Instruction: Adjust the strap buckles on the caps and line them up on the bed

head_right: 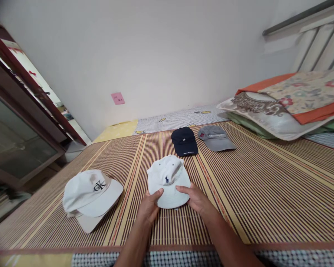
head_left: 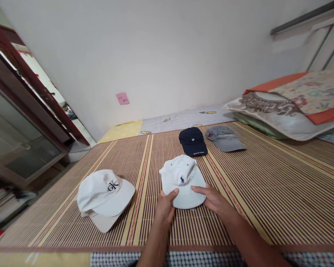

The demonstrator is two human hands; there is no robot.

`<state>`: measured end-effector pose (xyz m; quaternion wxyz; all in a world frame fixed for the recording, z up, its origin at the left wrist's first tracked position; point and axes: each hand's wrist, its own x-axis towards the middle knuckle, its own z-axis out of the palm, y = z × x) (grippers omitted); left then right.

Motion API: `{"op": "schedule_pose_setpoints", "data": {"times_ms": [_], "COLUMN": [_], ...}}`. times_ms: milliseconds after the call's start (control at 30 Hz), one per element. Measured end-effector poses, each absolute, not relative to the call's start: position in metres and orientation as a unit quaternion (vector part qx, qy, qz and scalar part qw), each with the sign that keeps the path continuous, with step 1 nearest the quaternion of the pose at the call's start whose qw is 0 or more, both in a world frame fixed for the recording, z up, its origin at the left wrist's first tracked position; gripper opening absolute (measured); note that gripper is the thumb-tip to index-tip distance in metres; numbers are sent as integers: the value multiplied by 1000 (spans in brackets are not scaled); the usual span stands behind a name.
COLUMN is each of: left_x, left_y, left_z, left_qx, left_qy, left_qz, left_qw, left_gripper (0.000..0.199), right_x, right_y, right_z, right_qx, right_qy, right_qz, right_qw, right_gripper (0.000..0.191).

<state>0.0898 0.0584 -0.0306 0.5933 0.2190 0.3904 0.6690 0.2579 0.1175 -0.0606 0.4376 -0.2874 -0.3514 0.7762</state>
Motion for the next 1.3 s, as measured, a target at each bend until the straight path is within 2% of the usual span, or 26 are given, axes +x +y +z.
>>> {"op": "schedule_pose_setpoints", "data": {"times_ms": [300,633,833,900,1000,1100,1167,1300], "left_x": [83,79,75,72,68,65,65,64], "left_y": [58,57,61,65,67,62,57,51], "left_z": [-24,-24,-34,-36,-33,-27,-23,-15], "left_qx": [203,224,174,153,161,185,215,290], "left_qy": [369,381,385,369,335,327,330,346], "left_qz": [665,663,661,657,656,654,639,608], "left_qw": [616,604,620,639,657,657,660,654], "left_gripper": [86,86,79,78,79,71,70,78], "right_x": [258,261,258,259,263,266,267,268], "right_y": [111,115,114,113,112,114,118,132], "right_z": [-55,-47,-48,-47,-42,-34,-29,-20], "right_qx": [-242,-247,-257,-247,-227,-222,-236,-269], "right_qy": [-336,-374,-364,-357,-374,-392,-399,-407], "right_qz": [811,775,777,796,816,806,775,707], "right_qw": [412,446,443,422,378,385,429,511], "right_gripper": [50,59,51,56,74,84,79,55]}}
